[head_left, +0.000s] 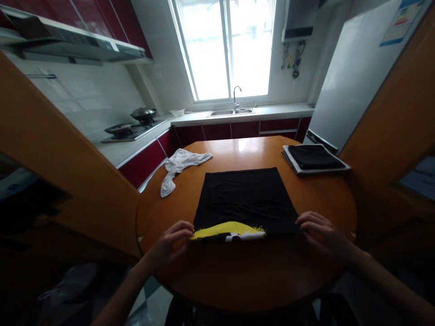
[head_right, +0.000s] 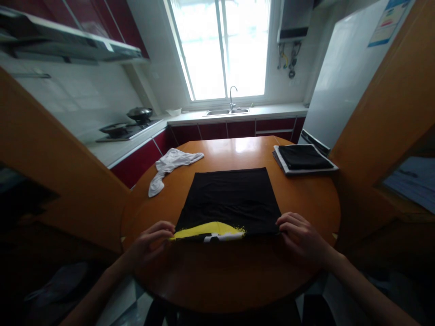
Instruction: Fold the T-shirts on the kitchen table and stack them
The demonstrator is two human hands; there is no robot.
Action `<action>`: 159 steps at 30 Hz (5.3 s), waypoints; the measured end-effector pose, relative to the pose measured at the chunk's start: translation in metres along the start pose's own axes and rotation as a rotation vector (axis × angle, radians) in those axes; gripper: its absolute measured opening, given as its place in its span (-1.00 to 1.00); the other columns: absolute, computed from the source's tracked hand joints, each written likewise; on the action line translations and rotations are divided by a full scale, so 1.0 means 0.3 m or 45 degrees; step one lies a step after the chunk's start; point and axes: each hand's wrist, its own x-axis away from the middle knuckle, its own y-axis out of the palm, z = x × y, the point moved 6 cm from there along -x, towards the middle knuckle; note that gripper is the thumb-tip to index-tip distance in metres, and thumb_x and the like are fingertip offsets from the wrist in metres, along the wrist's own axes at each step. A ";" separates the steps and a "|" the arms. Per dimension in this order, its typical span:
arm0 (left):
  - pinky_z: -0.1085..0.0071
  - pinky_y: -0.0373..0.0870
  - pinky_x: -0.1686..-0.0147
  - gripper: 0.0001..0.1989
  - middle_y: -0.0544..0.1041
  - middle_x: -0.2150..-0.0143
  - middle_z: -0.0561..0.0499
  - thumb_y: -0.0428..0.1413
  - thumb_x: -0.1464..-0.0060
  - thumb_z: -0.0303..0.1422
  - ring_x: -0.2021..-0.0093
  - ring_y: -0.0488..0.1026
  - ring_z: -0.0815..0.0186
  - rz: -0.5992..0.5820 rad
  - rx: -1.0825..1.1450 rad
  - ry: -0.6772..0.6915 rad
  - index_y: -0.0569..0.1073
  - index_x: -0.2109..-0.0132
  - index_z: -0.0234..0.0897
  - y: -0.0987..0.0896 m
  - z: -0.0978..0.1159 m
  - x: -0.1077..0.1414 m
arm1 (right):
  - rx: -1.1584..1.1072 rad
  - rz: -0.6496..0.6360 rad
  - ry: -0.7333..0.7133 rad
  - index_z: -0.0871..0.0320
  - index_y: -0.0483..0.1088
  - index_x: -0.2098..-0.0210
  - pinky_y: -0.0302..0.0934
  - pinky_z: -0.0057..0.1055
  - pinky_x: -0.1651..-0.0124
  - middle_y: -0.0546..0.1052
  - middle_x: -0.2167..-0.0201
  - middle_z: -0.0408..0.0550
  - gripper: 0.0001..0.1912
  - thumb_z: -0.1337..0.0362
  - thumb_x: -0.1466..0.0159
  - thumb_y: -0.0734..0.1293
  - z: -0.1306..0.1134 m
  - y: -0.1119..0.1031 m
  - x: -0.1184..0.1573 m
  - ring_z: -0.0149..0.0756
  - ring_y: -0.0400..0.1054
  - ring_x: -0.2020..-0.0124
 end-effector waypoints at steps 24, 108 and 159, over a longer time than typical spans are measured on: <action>0.39 0.40 0.25 -0.78 0.55 0.27 -0.01 0.04 -0.14 -0.25 0.25 0.49 0.26 0.497 0.269 -0.438 0.51 0.28 -0.26 -0.092 -0.267 -0.376 | -0.308 0.185 0.698 0.17 0.49 0.31 0.29 -0.35 0.29 0.59 0.38 -0.03 -0.71 0.08 -0.24 0.28 0.358 0.010 -0.434 -0.21 0.45 0.34; -0.09 -0.12 -0.39 -0.48 0.14 -0.46 -0.16 -0.17 -0.39 -0.14 -0.48 -0.04 0.07 0.006 -0.440 -0.502 0.25 -0.37 -0.21 0.177 -0.369 -0.489 | 0.570 -0.284 0.787 0.36 0.05 -0.41 -0.32 0.09 -0.44 0.00 -0.47 0.15 -0.24 -0.06 -0.43 -0.07 0.453 0.451 -0.483 -0.10 -0.25 -0.49; 0.46 0.27 0.37 -0.85 0.60 0.34 -0.05 0.11 -0.15 -0.39 0.35 0.49 0.30 0.275 -0.088 -1.081 0.56 0.32 -0.32 0.068 -0.451 -0.258 | 0.590 -0.294 0.807 0.32 0.09 -0.40 -0.27 0.09 -0.43 0.05 -0.46 0.13 -0.27 -0.04 -0.44 -0.04 0.456 0.458 -0.483 -0.11 -0.22 -0.48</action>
